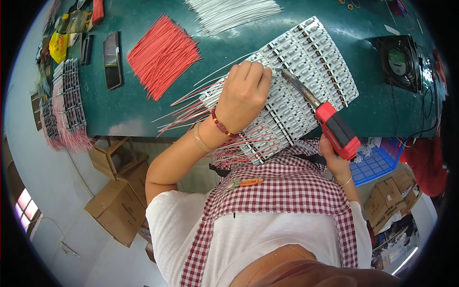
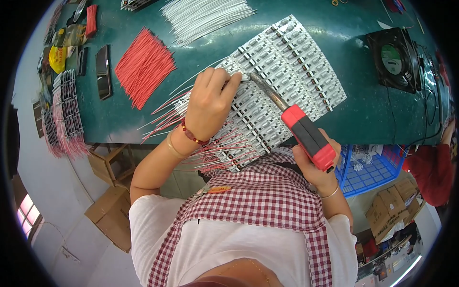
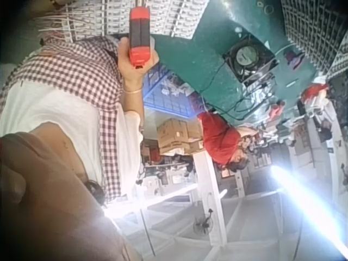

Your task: The person solders red wires and white wires onto individual electronic component strips using a soldering iron.

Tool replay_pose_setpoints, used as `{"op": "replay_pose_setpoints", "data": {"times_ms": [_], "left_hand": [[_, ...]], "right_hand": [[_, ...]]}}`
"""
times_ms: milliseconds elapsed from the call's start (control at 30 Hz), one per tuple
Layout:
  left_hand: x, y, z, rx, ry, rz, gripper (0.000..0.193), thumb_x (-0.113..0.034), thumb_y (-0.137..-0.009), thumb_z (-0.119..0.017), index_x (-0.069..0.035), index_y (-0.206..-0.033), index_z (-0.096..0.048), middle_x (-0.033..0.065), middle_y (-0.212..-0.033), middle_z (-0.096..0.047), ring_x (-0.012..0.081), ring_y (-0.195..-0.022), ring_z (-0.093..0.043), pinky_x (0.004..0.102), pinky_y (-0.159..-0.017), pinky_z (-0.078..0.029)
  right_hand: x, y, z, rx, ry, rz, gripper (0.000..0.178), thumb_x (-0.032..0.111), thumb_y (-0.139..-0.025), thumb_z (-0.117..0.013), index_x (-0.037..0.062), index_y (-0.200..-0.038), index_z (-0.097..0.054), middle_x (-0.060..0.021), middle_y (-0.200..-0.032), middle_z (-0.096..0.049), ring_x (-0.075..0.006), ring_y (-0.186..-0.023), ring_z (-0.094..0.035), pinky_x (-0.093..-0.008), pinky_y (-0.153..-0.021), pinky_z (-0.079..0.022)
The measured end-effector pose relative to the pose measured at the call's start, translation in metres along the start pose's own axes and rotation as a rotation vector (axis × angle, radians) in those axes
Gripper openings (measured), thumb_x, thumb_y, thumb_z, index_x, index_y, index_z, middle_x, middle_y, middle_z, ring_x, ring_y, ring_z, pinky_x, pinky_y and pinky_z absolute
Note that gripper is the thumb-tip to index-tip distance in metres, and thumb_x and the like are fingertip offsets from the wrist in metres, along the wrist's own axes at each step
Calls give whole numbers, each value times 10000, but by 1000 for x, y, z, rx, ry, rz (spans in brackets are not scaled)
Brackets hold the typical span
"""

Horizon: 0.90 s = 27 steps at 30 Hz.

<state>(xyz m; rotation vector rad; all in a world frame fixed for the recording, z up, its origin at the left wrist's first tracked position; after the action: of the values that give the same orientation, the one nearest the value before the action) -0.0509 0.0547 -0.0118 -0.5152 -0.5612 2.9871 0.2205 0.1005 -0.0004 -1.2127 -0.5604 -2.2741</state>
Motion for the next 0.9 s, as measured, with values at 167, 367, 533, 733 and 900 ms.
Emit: {"op": "replay_pose_setpoints", "data": {"times_ms": [167, 367, 533, 733, 900], "left_hand": [[-1, 0, 2, 26, -23, 3, 258, -23, -760, -636, 13, -1014, -657, 73, -813, -490, 226, -750, -503, 340, -669, -420], [-1, -2, 2, 40, -70, -21, 244, -33, -763, -639, 9, -1003, -653, 67, -823, -492, 226, -763, -510, 345, -693, -422], [-4, 1, 6, -9, -31, -23, 263, -26, -762, -632, 4, -1021, -663, 68, -831, -509, 227, -760, -506, 344, -692, -415], [-12, 7, 1, -21, 25, -19, 299, -19, -755, -631, 12, -1049, -672, 64, -820, -514, 218, -749, -505, 336, -673, -412], [-11, 7, -1, -13, 29, -3, 297, -17, -750, -633, 11, -1043, -673, 65, -815, -511, 217, -749, -507, 338, -671, -410]], "right_hand": [[-2, 13, 5, 9, -141, -71, 324, 213, -875, -682, 13, -1123, -618, -59, -797, -616, -160, -656, -586, -283, -610, -478], [15, 4, 6, -46, -560, -185, 588, 383, -933, -658, -27, -1322, -495, -51, -752, -573, -115, -620, -529, -269, -603, -467], [4, 14, 4, -48, -566, -176, 573, 362, -941, -651, -31, -1328, -493, -53, -758, -574, -108, -613, -515, -257, -596, -457], [-28, 36, -4, -27, -242, -214, 493, 275, -967, -616, -33, -1331, -489, -52, -779, -574, -106, -622, -513, -244, -581, -437], [-26, 34, -6, 7, -276, -151, 393, 261, -969, -610, -26, -1226, -535, -46, -771, -565, -104, -632, -511, -239, -584, -428]]}}
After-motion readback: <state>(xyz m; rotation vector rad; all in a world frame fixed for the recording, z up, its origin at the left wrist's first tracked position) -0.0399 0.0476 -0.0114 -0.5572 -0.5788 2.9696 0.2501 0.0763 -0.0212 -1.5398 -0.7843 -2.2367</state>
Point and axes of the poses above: each hand's wrist, its own y-axis away from the middle knuckle, its own z-axis out of the back of the hand, x = y × z, the point moved 2 cm from there along -y, towards the middle knuckle
